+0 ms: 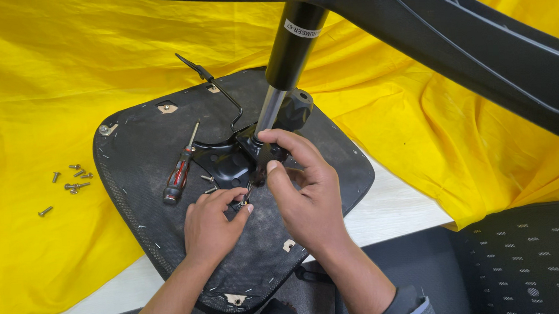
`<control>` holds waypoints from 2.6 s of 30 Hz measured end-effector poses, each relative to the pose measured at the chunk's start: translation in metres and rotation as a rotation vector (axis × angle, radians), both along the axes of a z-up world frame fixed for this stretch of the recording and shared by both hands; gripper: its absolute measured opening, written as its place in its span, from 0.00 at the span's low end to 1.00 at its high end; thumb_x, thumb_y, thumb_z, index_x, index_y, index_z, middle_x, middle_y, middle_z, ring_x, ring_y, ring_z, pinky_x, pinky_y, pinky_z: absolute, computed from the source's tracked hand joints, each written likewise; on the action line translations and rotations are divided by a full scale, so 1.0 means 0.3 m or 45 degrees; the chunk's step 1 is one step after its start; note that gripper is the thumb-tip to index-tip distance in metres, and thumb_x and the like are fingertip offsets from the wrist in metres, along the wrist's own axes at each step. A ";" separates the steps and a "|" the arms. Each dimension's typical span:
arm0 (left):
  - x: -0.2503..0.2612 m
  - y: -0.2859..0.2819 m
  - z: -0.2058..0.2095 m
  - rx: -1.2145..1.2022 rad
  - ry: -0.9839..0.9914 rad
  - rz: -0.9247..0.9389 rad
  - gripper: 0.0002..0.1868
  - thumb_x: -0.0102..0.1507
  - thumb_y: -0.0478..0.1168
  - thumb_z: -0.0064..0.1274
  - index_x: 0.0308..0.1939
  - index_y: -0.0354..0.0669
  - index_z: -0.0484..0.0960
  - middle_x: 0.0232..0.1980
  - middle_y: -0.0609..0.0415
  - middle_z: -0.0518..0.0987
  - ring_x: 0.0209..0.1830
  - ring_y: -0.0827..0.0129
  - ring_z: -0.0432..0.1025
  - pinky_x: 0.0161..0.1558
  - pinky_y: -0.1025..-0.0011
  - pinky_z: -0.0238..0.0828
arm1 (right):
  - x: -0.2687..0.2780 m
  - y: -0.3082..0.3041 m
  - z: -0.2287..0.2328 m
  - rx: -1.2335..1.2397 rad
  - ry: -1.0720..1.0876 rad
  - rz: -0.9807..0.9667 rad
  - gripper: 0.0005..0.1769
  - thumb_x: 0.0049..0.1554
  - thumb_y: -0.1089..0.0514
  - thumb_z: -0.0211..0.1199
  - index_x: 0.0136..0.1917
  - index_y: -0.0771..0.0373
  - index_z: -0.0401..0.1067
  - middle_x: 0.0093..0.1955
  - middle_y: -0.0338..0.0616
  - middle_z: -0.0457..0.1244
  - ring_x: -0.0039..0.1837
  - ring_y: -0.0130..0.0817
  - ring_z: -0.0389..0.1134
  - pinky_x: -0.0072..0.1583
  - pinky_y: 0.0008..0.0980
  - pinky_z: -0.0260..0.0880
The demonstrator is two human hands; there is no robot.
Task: The person uses a screwdriver to tighten screws into the underside of an overturned office chair seat. They insert and secure multiple screws into pre-drilled holes around the seat base, working methodically from one side to the other.
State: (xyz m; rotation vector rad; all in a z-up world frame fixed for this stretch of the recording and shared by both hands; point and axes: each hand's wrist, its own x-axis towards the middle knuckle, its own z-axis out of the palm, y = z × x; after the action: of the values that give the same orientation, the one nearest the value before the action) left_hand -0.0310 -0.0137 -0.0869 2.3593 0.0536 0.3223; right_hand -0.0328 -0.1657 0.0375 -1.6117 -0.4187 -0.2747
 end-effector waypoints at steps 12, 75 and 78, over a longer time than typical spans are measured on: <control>-0.002 -0.020 0.228 -0.609 -0.363 -0.372 0.23 0.58 0.35 0.62 0.58 0.35 0.81 0.51 0.47 0.85 0.51 0.61 0.82 0.52 0.68 0.77 | 0.011 -0.008 -0.002 0.022 0.000 -0.034 0.24 0.59 0.66 0.59 0.69 0.63 0.68 0.62 0.43 0.67 0.57 0.22 0.71 0.57 0.21 0.75; -0.058 0.024 0.114 -0.161 0.003 -0.204 0.30 0.54 0.38 0.64 0.61 0.44 0.80 0.58 0.46 0.81 0.56 0.51 0.75 0.54 0.58 0.70 | -0.107 0.037 0.020 -0.136 -0.026 -0.170 0.23 0.53 0.70 0.61 0.63 0.64 0.72 0.54 0.40 0.70 0.52 0.23 0.73 0.54 0.26 0.76; -0.030 0.019 0.065 -0.138 0.140 -0.207 0.27 0.55 0.40 0.63 0.59 0.46 0.81 0.54 0.49 0.83 0.54 0.55 0.77 0.55 0.59 0.72 | -0.116 0.022 0.021 -0.161 0.006 -0.094 0.24 0.52 0.71 0.59 0.63 0.64 0.72 0.55 0.39 0.70 0.52 0.23 0.73 0.55 0.27 0.76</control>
State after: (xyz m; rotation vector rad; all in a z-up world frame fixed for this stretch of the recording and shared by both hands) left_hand -0.0398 -0.0079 -0.0675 2.2555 -0.0664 0.1077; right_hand -0.0676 -0.1591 0.0438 -1.7535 -0.3798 -0.3050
